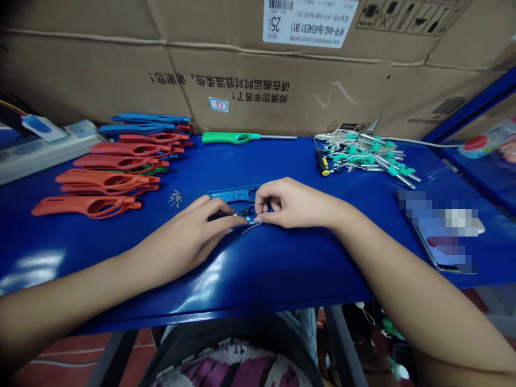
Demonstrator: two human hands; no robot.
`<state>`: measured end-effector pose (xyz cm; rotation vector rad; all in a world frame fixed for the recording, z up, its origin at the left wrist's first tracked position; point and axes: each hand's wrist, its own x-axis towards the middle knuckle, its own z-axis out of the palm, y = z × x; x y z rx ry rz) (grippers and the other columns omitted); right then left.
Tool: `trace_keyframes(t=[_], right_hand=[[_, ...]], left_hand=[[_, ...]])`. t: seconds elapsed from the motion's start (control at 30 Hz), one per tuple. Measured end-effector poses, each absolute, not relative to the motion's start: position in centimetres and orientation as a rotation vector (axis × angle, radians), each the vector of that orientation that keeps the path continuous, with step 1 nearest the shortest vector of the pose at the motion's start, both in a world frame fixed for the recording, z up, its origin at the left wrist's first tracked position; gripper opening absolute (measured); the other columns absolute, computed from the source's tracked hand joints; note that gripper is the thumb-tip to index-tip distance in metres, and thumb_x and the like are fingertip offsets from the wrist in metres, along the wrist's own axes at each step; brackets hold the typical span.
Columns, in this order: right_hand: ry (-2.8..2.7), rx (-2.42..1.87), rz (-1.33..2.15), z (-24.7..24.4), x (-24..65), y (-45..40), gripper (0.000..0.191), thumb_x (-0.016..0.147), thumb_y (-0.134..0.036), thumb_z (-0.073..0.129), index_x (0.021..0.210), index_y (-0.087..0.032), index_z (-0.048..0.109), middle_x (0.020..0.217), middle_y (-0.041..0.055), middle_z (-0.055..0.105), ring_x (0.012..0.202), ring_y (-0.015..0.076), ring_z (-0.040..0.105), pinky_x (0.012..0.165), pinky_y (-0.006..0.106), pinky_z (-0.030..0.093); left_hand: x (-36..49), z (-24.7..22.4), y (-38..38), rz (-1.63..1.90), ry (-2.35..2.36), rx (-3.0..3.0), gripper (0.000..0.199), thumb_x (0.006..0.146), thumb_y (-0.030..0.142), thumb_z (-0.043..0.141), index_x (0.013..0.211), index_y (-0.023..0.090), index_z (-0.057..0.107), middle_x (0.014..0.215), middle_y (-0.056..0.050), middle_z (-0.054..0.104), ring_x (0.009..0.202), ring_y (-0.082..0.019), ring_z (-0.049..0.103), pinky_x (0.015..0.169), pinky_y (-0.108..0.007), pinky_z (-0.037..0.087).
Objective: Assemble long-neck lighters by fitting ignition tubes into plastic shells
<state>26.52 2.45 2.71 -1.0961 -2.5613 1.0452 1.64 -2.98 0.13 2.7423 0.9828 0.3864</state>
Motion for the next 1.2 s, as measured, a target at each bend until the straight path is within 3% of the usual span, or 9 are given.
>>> trace_keyframes(t=[0.17, 0.43, 0.6, 1.03, 1.2], right_hand=[[-2.573, -1.034, 1.087, 2.61, 26.73, 2.55, 0.017, 0.088, -0.029, 0.065, 0.082, -0.015, 0.071, 0.08, 0.0016, 0.063, 0.056, 0.0071, 0.046, 0.055, 0.023, 0.037], [-2.536, -1.155, 1.16, 2.49, 26.89, 2.59, 0.021, 0.088, -0.035, 0.065, 0.082, -0.016, 0.067, 0.066, -0.0013, 0.059, 0.051, 0.0083, 0.05, 0.052, 0.023, 0.038], [-2.532, -1.175, 1.131, 2.41, 26.89, 2.58, 0.023, 0.088, -0.038, 0.065, 0.08, -0.016, 0.067, 0.068, -0.0007, 0.06, 0.051, 0.0085, 0.049, 0.051, 0.023, 0.038], [-2.756, -1.077, 0.806, 3.03, 26.46, 2.03, 0.011, 0.088, -0.011, 0.056, 0.086, -0.017, 0.065, 0.089, 0.0039, 0.067, 0.075, 0.0133, 0.058, 0.065, 0.024, 0.04], [-2.712, -1.105, 0.842, 3.0, 26.39, 2.04, 0.01, 0.086, -0.012, 0.058, 0.09, -0.017, 0.066, 0.084, 0.0028, 0.066, 0.066, 0.0117, 0.055, 0.06, 0.024, 0.038]], left_hand=[[1.48, -0.12, -2.96, 0.382, 0.98, 2.757, 0.042, 0.1, 0.011, 0.044, 0.134, 0.026, 0.063, 0.117, -0.011, 0.057, 0.106, -0.026, 0.052, 0.092, -0.043, 0.052], [1.43, -0.39, -2.81, 0.377, 0.973, 2.785, 0.044, 0.099, 0.01, 0.048, 0.136, 0.028, 0.063, 0.117, -0.01, 0.057, 0.107, -0.026, 0.054, 0.093, -0.043, 0.053], [1.41, -0.31, -2.94, 0.367, 0.979, 2.781, 0.042, 0.099, 0.011, 0.048, 0.135, 0.027, 0.064, 0.118, -0.011, 0.057, 0.108, -0.026, 0.053, 0.094, -0.044, 0.053], [1.47, -0.24, -2.93, 0.38, 0.966, 2.776, 0.043, 0.098, 0.01, 0.048, 0.136, 0.026, 0.063, 0.116, -0.011, 0.057, 0.106, -0.026, 0.053, 0.094, -0.045, 0.053], [1.6, -0.07, -2.92, 0.389, 0.976, 2.77, 0.041, 0.1, 0.011, 0.045, 0.134, 0.023, 0.063, 0.115, -0.012, 0.058, 0.105, -0.026, 0.052, 0.093, -0.043, 0.052]])
